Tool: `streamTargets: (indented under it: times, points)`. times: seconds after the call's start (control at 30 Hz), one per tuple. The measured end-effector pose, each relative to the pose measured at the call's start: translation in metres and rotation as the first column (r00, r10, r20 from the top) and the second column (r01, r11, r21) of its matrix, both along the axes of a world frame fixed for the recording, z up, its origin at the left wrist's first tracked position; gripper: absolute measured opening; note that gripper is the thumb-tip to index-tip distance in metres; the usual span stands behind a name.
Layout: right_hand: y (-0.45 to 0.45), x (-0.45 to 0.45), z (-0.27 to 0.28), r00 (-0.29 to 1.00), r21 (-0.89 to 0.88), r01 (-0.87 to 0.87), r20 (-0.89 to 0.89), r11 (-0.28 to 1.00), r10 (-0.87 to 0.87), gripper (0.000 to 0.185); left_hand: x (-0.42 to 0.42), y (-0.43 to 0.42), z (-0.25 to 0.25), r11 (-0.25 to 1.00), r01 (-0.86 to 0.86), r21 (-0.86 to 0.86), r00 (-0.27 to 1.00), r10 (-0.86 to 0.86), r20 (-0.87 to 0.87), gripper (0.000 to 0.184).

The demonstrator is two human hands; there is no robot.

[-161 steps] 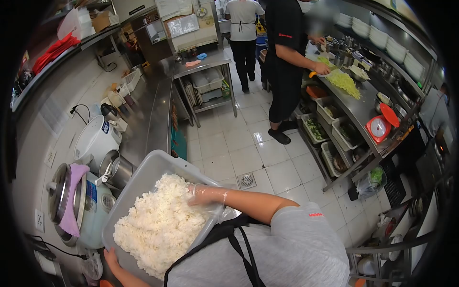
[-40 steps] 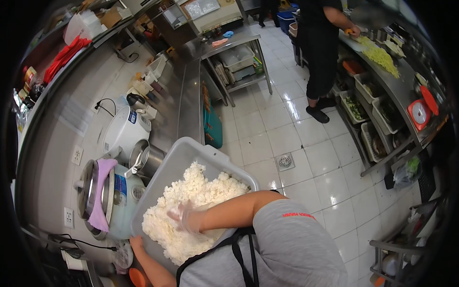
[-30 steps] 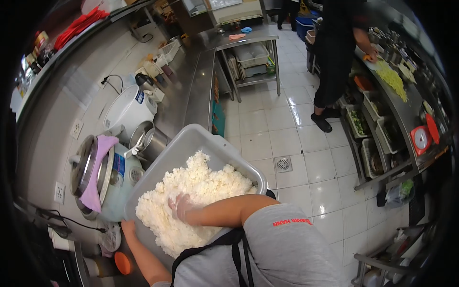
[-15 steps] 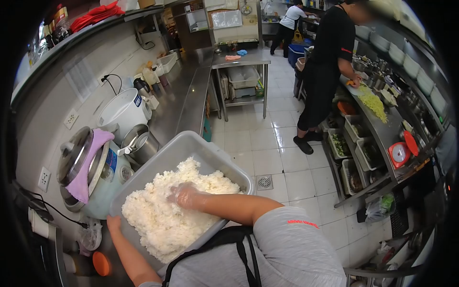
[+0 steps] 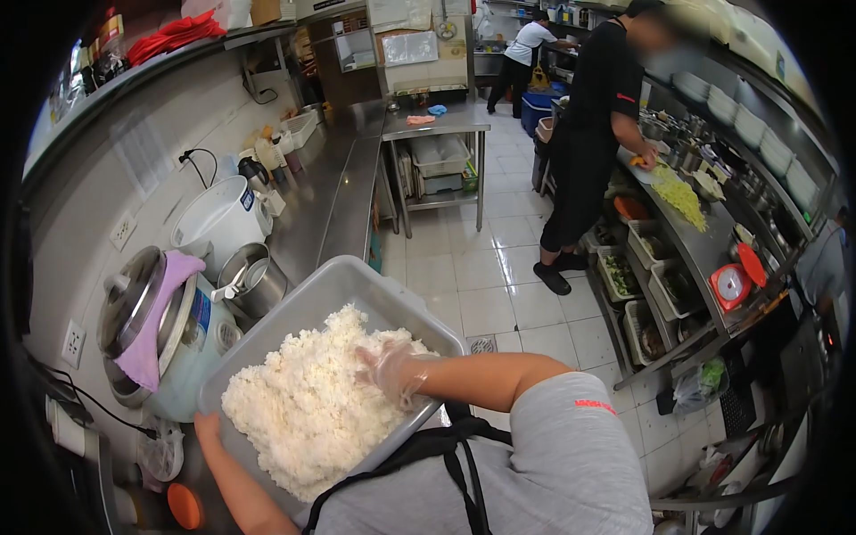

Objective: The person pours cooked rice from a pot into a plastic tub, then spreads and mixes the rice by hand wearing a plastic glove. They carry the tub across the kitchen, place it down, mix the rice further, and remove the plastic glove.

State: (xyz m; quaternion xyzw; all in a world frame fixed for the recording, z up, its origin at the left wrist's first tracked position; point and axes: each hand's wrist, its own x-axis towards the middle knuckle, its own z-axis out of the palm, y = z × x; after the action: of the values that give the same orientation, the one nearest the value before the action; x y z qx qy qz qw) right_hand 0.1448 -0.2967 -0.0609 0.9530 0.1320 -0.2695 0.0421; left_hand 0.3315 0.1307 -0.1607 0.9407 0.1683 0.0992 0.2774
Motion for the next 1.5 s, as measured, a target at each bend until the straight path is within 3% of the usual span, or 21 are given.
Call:
streamTargets:
  times: [0.07,0.27,0.37,0.47,0.53,0.63,0.7,0.73,0.77,0.8,0.83,0.9,0.93,1.0,1.1,1.2,1.23,1.33,1.37,1.43,1.5]
  points:
    - [0.005,0.012,0.004,0.999,-0.038,-0.011,-0.032,0.999,0.010,0.082,-0.002,-0.003,0.002,1.000,0.018,-0.023,1.000,-0.018,0.007,0.046]
    - [-0.007,0.052,-0.057,0.989,0.211,-0.031,0.148,0.977,-0.001,0.063,-0.005,-0.002,0.011,0.998,0.058,-0.009,0.992,-0.059,-0.113,0.048]
    - [-0.022,0.073,-0.099,0.937,0.587,0.180,0.143,0.789,-0.320,0.053,-0.017,-0.013,0.026,0.998,0.055,-0.016,0.988,-0.057,-0.143,0.048]
    - [-0.029,0.066,-0.077,0.864,0.733,0.320,0.034,0.600,-0.503,0.044,-0.014,-0.013,0.024,0.999,0.013,0.044,0.995,-0.009,-0.099,0.048]
    - [-0.028,0.068,-0.080,0.840,0.790,0.303,0.043,0.533,-0.541,0.044,-0.012,-0.011,0.013,0.997,-0.012,0.075,1.000,0.014,-0.025,0.047]
    - [-0.032,0.062,-0.066,0.801,0.837,0.280,0.066,0.470,-0.596,0.050,-0.010,-0.007,0.015,0.984,0.103,-0.143,0.994,-0.107,-0.027,0.050]
    - [-0.028,0.052,-0.027,0.801,0.828,0.339,-0.006,0.446,-0.599,0.056,-0.002,-0.007,0.010,0.988,0.148,-0.040,0.989,-0.148,0.001,0.047]
    - [-0.034,0.076,-0.064,0.770,0.761,0.277,0.190,0.587,-0.609,0.055,-0.006,0.000,0.006,0.989,0.150,0.015,0.989,-0.150,0.007,0.045]
    - [-0.030,0.099,-0.104,0.739,0.667,0.210,0.371,0.715,-0.563,0.055,-0.004,-0.004,0.010,0.984,0.162,-0.079,0.986,-0.164,-0.019,0.045]
    - [-0.027,0.102,-0.108,0.634,0.478,0.130,0.633,0.869,-0.444,0.051,-0.011,-0.011,0.019,0.987,0.154,-0.049,0.988,-0.155,-0.020,0.046]
    - [-0.035,0.105,-0.100,0.664,0.518,0.114,0.595,0.847,-0.453,0.052,-0.011,-0.004,0.012,0.990,0.135,-0.035,0.990,-0.136,-0.029,0.048]
    - [-0.045,0.107,-0.085,0.779,0.654,0.118,0.406,0.747,-0.478,0.054,0.001,0.007,-0.008,0.984,0.016,0.178,0.994,0.004,-0.110,0.053]
    - [-0.050,0.110,-0.081,0.824,0.693,0.132,0.322,0.709,-0.467,0.056,-0.024,-0.029,0.041,0.996,0.021,0.085,0.986,-0.007,-0.169,0.056]
    - [-0.061,0.122,-0.077,0.900,0.731,0.141,0.185,0.668,-0.394,0.058,-0.019,-0.023,0.033,0.996,-0.039,0.081,0.977,0.055,-0.206,0.055]
    - [-0.063,0.146,-0.068,0.984,0.628,0.122,0.022,0.769,-0.174,0.064,-0.027,-0.036,0.048,0.997,-0.058,0.058,0.974,0.069,-0.215,0.053]
    - [-0.046,0.204,-0.102,0.861,0.502,0.503,-0.214,0.704,-0.462,0.067,-0.028,-0.037,0.046,0.994,-0.078,0.071,0.969,0.092,-0.230,0.052]
    - [-0.025,0.201,-0.084,0.849,0.487,0.526,-0.254,0.697,-0.463,0.062,-0.028,-0.038,0.048,0.994,-0.084,0.073,0.968,0.099,-0.232,0.052]
    - [0.047,0.208,-0.082,0.896,0.814,0.443,-0.417,0.375,-0.155,0.068,-0.036,-0.048,0.063,0.994,-0.105,0.035,0.964,0.110,-0.242,0.051]
    - [0.049,0.231,-0.119,0.906,0.736,0.408,-0.400,0.540,-0.140,0.067,-0.037,-0.049,0.063,0.993,-0.114,0.037,0.957,0.120,-0.265,0.051]
    - [0.076,0.224,-0.070,0.926,0.598,0.163,-0.367,0.785,0.088,0.068,-0.033,-0.048,0.064,0.992,-0.116,0.040,0.948,0.123,-0.294,0.050]
    - [0.104,0.218,-0.065,0.885,0.413,0.055,-0.442,0.909,0.147,0.064,-0.028,-0.045,0.058,0.989,-0.139,0.058,0.937,0.150,-0.316,0.049]
